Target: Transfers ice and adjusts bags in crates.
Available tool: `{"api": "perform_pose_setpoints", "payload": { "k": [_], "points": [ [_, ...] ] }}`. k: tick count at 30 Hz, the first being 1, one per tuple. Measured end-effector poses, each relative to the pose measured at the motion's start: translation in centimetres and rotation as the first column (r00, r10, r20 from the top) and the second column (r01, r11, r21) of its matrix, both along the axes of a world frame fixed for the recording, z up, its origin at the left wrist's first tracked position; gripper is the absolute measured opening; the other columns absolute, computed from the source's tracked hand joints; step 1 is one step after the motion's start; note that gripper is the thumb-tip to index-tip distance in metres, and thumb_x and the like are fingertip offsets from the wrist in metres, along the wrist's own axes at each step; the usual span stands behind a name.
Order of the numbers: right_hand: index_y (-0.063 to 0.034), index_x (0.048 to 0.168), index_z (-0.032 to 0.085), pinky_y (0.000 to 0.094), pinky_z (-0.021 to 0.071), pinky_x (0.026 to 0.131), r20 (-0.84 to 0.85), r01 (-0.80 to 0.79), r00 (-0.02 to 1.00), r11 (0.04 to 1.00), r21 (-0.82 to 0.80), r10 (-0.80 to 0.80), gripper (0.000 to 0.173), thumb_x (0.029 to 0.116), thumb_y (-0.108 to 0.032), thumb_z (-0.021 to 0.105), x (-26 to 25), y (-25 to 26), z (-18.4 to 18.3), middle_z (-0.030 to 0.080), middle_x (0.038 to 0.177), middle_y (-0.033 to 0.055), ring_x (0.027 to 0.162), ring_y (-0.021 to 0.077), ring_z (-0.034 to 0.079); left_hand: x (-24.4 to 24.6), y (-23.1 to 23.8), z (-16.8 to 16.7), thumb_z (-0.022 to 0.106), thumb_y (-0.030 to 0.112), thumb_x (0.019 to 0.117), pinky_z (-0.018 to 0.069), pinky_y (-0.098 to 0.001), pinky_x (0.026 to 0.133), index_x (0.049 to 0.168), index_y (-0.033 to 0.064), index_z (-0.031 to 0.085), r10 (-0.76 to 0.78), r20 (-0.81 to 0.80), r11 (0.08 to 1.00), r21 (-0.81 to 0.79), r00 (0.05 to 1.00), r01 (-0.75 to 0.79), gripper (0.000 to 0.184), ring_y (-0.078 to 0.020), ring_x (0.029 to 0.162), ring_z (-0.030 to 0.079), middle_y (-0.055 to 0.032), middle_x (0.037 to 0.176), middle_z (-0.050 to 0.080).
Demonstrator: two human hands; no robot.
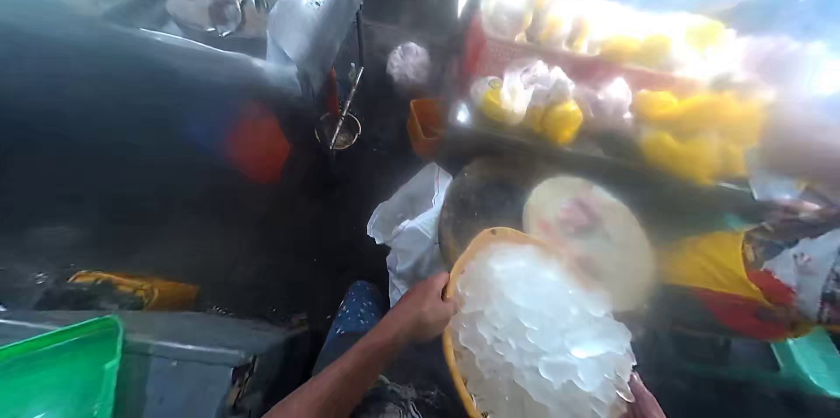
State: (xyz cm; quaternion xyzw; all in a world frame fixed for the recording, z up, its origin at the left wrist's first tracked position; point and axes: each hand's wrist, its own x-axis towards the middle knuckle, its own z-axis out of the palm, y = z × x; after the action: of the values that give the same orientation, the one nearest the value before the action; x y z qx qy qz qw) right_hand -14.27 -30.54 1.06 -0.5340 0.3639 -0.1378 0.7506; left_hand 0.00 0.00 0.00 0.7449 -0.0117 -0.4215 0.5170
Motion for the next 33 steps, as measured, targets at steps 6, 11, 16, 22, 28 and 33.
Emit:
{"api": "perform_pose_setpoints", "payload": {
  "k": [6, 11, 16, 22, 28, 33],
  "points": [
    [-0.0136, 0.107, 0.062, 0.0281, 0.0632, 0.076, 0.055, -0.034, 0.998, 0.998, 0.06, 0.03, 0.04, 0.1124, -0.032, 0.027, 12.5, 6.4, 0.6, 0.075, 0.087, -0.003, 0.083, 0.0047, 0.073, 9.9, 7.8, -0.2, 0.055, 0.032, 0.1058, 0.057, -0.0529, 0.086, 0.132, 0.0067, 0.056, -0.003, 0.053, 1.0, -0.013, 0.999, 0.004, 0.036, -0.0292, 0.096, 0.07, -0.0167, 0.109, 0.068],
    [-0.0057, 0.141, 0.048, 0.025, 0.0531, 0.098, 0.008, -0.139, 0.99, 0.982, -0.128, 0.141, 0.037, 0.1074, -0.017, 0.038, 26.6, 16.2, 4.7, 0.065, 0.124, 0.0008, 0.113, 0.0017, 0.064, 21.1, 16.6, 1.0, 0.059, 0.039, 0.1034, 0.0581, -0.0528, 0.086, 0.132, 0.0046, 0.055, -0.08, 0.134, 0.996, -0.03, 0.988, 0.085, 0.045, -0.0288, 0.094, 0.071, -0.0154, 0.104, 0.07],
    [-0.0069, 0.125, 0.059, 0.0394, 0.0583, 0.096, 0.091, -0.116, 0.988, 0.988, -0.105, 0.126, 0.041, 0.111, -0.03, 0.029, 31.9, 23.5, 3.0, 0.073, 0.111, 0.0064, 0.106, 0.0143, 0.07, 32.1, 24.0, 2.9, 0.071, 0.067, 0.0858, 0.058, -0.0516, 0.087, 0.132, 0.0059, 0.054, -0.138, 0.085, 0.99, 0.015, 0.987, 0.137, 0.078, -0.0263, 0.096, 0.071, -0.0124, 0.104, 0.07],
    [-0.0049, 0.114, 0.053, 0.022, 0.0584, 0.085, 0.001, 0.06, 0.998, 0.979, -0.194, -0.061, 0.033, 0.1132, -0.022, 0.026, 42.5, 30.8, 6.4, 0.069, 0.093, -0.0034, 0.089, 0.0001, 0.069, 41.6, 28.5, 3.6, 0.065, 0.077, 0.0825, 0.0588, -0.047, 0.082, 0.127, 0.0077, 0.057, -0.102, 0.074, 0.995, -0.012, 0.992, 0.103, 0.083, -0.0224, 0.09, 0.07, -0.009, 0.097, 0.069],
    [-0.0146, 0.106, 0.059, 0.0187, 0.0607, 0.078, -0.049, 0.017, 0.998, 0.968, -0.252, -0.03, 0.039, 0.1129, -0.023, 0.022, 54.5, 32.0, 5.4, 0.072, 0.083, -0.0115, 0.081, -0.0037, 0.07, 52.7, 30.8, 3.2, 0.063, 0.078, 0.0834, 0.059, -0.0474, 0.081, 0.127, 0.0096, 0.058, -0.022, 0.072, 0.999, 0.033, 0.997, 0.02, 0.081, -0.0222, 0.089, 0.07, -0.0081, 0.097, 0.07],
    [-0.0099, 0.122, 0.061, 0.0285, 0.0633, 0.081, 0.008, -0.004, 1.0, 0.983, -0.182, 0.006, 0.042, 0.1131, -0.03, 0.026, 67.7, 30.2, 3.4, 0.075, 0.097, -0.0028, 0.089, 0.0053, 0.072, 64.5, 30.6, 3.0, 0.061, 0.072, 0.0886, 0.0597, -0.0498, 0.084, 0.128, 0.0106, 0.06, 0.066, 0.182, 0.992, 0.098, 0.981, -0.085, 0.073, -0.0222, 0.093, 0.072, -0.0082, 0.1, 0.072]
  ]
}}
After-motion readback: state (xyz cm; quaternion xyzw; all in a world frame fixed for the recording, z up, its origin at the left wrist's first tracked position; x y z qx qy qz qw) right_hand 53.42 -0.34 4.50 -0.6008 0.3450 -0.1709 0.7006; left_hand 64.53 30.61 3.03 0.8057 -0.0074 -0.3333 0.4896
